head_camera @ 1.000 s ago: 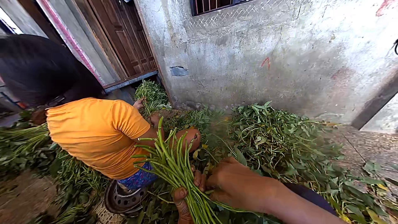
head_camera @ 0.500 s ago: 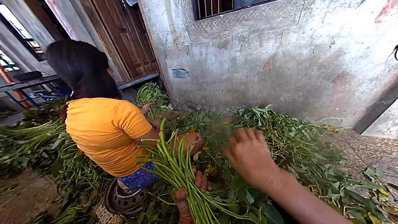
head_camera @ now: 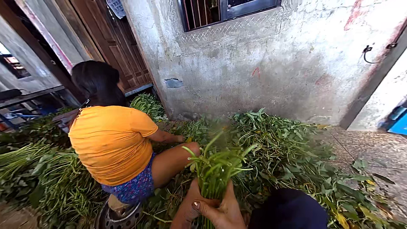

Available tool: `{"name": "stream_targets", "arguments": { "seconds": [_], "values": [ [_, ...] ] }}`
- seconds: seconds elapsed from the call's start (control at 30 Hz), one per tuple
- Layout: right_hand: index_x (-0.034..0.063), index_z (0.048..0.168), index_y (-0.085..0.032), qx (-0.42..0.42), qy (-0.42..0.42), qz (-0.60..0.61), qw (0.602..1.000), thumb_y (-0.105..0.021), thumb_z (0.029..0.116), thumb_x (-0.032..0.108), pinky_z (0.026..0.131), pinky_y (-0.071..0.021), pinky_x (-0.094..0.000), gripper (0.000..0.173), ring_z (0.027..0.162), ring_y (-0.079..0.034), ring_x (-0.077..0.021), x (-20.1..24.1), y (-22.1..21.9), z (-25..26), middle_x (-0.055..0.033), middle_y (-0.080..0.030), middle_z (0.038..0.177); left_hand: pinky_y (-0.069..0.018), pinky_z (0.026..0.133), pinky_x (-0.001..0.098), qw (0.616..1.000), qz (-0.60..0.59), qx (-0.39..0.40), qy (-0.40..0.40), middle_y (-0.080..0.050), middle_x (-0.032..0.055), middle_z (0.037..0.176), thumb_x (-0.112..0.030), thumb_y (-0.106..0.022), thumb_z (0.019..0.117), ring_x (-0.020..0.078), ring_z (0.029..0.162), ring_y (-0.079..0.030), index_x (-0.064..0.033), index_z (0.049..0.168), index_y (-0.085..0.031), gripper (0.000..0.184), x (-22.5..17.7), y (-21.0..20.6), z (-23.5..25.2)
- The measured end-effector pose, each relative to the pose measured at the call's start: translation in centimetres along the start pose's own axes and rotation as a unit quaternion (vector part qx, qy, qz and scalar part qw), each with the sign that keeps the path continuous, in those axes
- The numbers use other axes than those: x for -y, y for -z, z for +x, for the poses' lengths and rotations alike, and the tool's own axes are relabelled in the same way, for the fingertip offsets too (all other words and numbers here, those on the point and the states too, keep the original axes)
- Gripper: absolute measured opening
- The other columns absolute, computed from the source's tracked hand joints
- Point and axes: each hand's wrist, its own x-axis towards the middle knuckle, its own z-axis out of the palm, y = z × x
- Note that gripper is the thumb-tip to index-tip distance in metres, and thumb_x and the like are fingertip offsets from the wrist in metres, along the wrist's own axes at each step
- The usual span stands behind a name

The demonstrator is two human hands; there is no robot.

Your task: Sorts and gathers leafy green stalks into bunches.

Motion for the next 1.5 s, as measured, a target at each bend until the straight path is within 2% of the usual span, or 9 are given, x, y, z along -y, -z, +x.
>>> {"name": "stream_targets", "arguments": {
  "seconds": [0.17,0.33,0.5,0.63,0.77,0.93,1.17,1.37,1.5],
  "values": [
    [-0.0083,0.154,-0.023,-0.054,-0.002,-0.069,0.996,-0.097,0.0619,0.037,0.107,-0.0504,-0.0309,0.127,0.127,-0.059,-0.0167,1.2,4.3,-0.7,-0.0215,-0.054,0.141,-0.0579,0.094,0.0263,0.997,-0.061,-0.031,0.025,-0.073,-0.0029,0.110,-0.038,-0.091,0.0741,0.0016,0.103,-0.069,0.0020,0.127,-0.053,0.076,1.3,-6.3,-1.3],
    [-0.0045,0.139,-0.044,-0.091,0.069,-0.088,0.990,-0.097,0.0614,0.037,0.095,-0.0588,-0.0262,0.103,0.107,-0.069,-0.0081,0.7,7.8,0.3,-0.0078,-0.070,0.117,-0.0603,0.090,0.0279,0.994,-0.102,-0.003,0.029,-0.075,-0.0022,0.103,-0.014,-0.095,0.0593,0.0054,0.098,-0.071,-0.0048,0.119,-0.060,0.070,1.7,-9.1,-0.4],
    [-0.0072,0.137,-0.043,-0.067,0.153,0.044,0.985,-0.100,0.0598,0.023,0.097,-0.0607,-0.0306,0.101,0.108,-0.071,-0.0161,-0.4,9.0,1.7,-0.0116,-0.070,0.118,-0.0607,0.091,0.0323,0.988,-0.135,0.063,0.038,-0.076,0.0006,0.103,0.000,-0.089,0.0627,0.0094,0.097,-0.072,-0.0053,0.116,-0.064,0.059,2.1,-9.2,-0.3],
    [-0.0052,0.138,-0.042,0.002,0.131,0.066,0.989,-0.099,0.0599,0.024,0.097,-0.0602,-0.0322,0.101,0.109,-0.070,-0.0168,0.0,9.7,2.2,-0.0110,-0.069,0.118,-0.0600,0.091,0.0313,0.986,-0.141,0.059,0.068,-0.075,0.0015,0.103,0.001,-0.089,0.0626,0.0095,0.098,-0.072,-0.0034,0.117,-0.063,0.060,1.7,-9.1,-0.2],
    [-0.0029,0.128,-0.051,0.054,0.065,0.177,0.981,-0.094,0.0672,0.022,0.092,-0.0620,-0.0369,0.079,0.100,-0.073,-0.0180,1.3,11.1,3.4,-0.0104,-0.074,0.107,-0.0618,0.091,0.0396,0.977,-0.150,0.094,0.115,-0.075,0.0098,0.107,0.005,-0.087,0.0641,0.0192,0.099,-0.074,0.0017,0.121,-0.060,0.063,0.9,-9.2,0.1],
    [-0.0051,0.122,-0.058,0.050,0.074,0.148,0.985,-0.092,0.0690,0.006,0.091,-0.0630,-0.0393,0.064,0.097,-0.074,-0.0228,2.2,11.0,3.6,-0.0149,-0.074,0.103,-0.0615,0.092,0.0377,0.971,-0.125,0.145,0.145,-0.076,0.0063,0.106,0.006,-0.087,0.0659,0.0171,0.099,-0.074,-0.0013,0.121,-0.061,0.061,0.0,-9.4,1.0],
    [-0.0036,0.123,-0.055,0.073,0.062,0.202,0.975,-0.089,0.0715,0.004,0.088,-0.0632,-0.0411,0.062,0.094,-0.075,-0.0238,1.5,10.8,4.0,-0.0160,-0.074,0.102,-0.0598,0.095,0.0357,0.939,-0.284,0.160,0.108,-0.075,0.0011,0.115,-0.012,-0.089,0.0724,0.0135,0.105,-0.072,-0.0184,0.130,-0.064,0.063,2.0,-8.4,-0.2],
    [-0.0025,0.124,-0.056,0.110,0.086,0.243,0.960,-0.087,0.0739,0.002,0.090,-0.0620,-0.0423,0.059,0.096,-0.073,-0.0233,2.3,9.1,4.2,-0.0158,-0.073,0.102,-0.0586,0.098,0.0333,0.953,-0.102,0.277,0.064,-0.075,-0.0024,0.116,-0.012,-0.092,0.0708,0.0113,0.108,-0.071,-0.0182,0.125,-0.067,0.060,-0.5,-5.8,2.5],
    [0.0054,0.134,-0.053,0.139,0.119,0.235,0.955,-0.085,0.0756,0.001,0.090,-0.0615,-0.0425,0.067,0.098,-0.072,-0.0240,5.9,7.6,5.2,-0.0153,-0.072,0.106,-0.0575,0.099,0.0293,0.941,-0.167,0.293,-0.035,-0.074,-0.0042,0.121,-0.010,-0.087,0.0791,0.0077,0.110,-0.070,-0.0206,0.129,-0.068,0.055,-1.9,-5.2,4.1]
  ]
}}
